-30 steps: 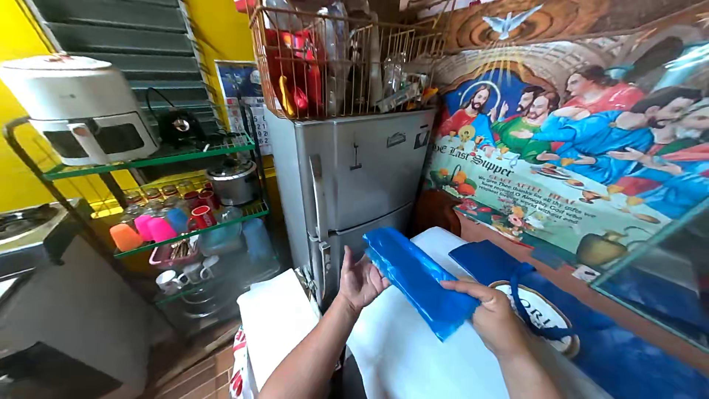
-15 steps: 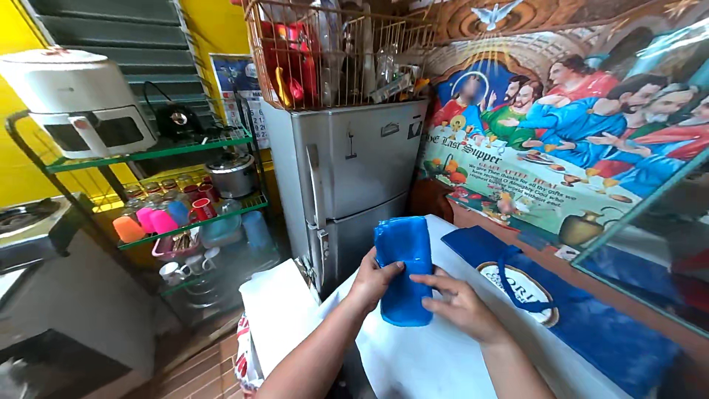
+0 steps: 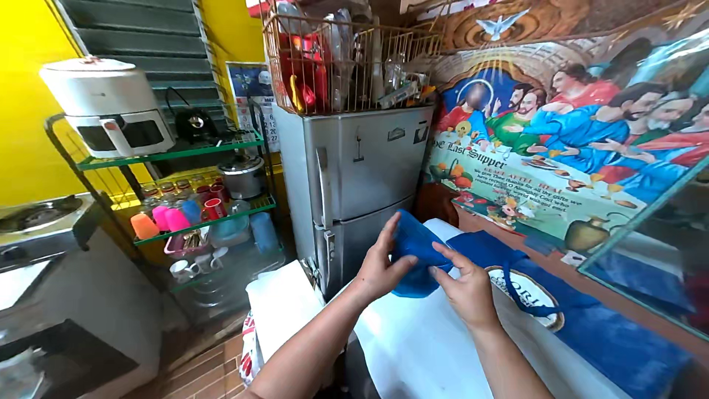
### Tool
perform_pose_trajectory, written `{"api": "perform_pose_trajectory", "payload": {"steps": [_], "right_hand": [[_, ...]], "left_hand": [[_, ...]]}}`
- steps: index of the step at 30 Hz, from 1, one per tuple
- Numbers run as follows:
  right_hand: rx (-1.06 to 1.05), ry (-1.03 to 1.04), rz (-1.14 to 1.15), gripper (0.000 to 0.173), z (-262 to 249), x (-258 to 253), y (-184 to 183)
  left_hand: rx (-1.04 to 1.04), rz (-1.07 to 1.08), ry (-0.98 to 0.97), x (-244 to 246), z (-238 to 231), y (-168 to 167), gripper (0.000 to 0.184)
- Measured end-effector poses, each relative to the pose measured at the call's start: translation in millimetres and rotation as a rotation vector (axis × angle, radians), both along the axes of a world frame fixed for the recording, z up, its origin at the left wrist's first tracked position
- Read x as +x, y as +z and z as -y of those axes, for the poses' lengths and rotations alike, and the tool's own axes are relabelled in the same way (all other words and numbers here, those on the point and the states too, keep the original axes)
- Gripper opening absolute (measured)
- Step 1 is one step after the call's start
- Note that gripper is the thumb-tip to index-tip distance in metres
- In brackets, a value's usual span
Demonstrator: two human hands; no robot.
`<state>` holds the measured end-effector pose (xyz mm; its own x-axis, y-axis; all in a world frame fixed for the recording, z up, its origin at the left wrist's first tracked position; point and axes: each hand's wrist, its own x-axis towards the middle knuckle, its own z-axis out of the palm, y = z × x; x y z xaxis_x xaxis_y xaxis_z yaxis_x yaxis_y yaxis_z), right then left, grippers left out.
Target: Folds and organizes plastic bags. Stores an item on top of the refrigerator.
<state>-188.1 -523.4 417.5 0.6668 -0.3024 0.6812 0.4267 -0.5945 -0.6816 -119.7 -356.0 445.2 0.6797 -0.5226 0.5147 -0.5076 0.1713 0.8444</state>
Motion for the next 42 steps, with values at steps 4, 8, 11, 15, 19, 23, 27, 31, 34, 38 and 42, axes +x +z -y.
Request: {"api": "perform_pose_trajectory", "payload": {"steps": [4,8,11,15,19,23,27,31,34,38,42], "right_hand": [[-0.291,-0.188,0.087,0.013,1,7,16],[-0.42,-0.258,0.129,0.018,-2,23,30],[-0.468,-0.326,0.334,0.016,-10,44,36],[-0.742,-0.409,0.688,0.005,-21,72,34],[-0.95,-0.159,0.671,0.012,-38,91,15],[-1.011,0.003,0.598,0.018,-45,104,7],[-1.081,0.06,0.486,0.032,-50,110,12],[-1.106,0.076,0.409,0.032,-53,112,16],[-1.081,0.095,0.365,0.029,-50,114,15],[-0.843,0.149,0.234,0.02,-45,116,12],[-0.467,0.26,0.057,0.032,-40,123,17]], "left_hand": [[0.203,0.368,0.139,11,-2,19,0.055],[0.051,0.437,0.339,37,-2,18,0.02],[-0.137,0.372,0.506,45,-3,5,0.026],[-0.2,-0.385,-0.162,37,-28,9,0.049],[-0.381,-0.781,-0.711,69,-62,16,0.079],[-0.28,-0.667,-0.609,95,-82,25,0.027],[-0.227,-0.604,-0.659,116,-89,18,0.076],[-0.013,-0.473,-0.586,125,-92,27,0.107],[0.061,-0.578,-0.343,120,-92,33,0.063],[0.044,-0.678,-0.212,123,-89,26,0.031],[0.07,-0.61,-0.362,129,-88,17,0.042]]}}
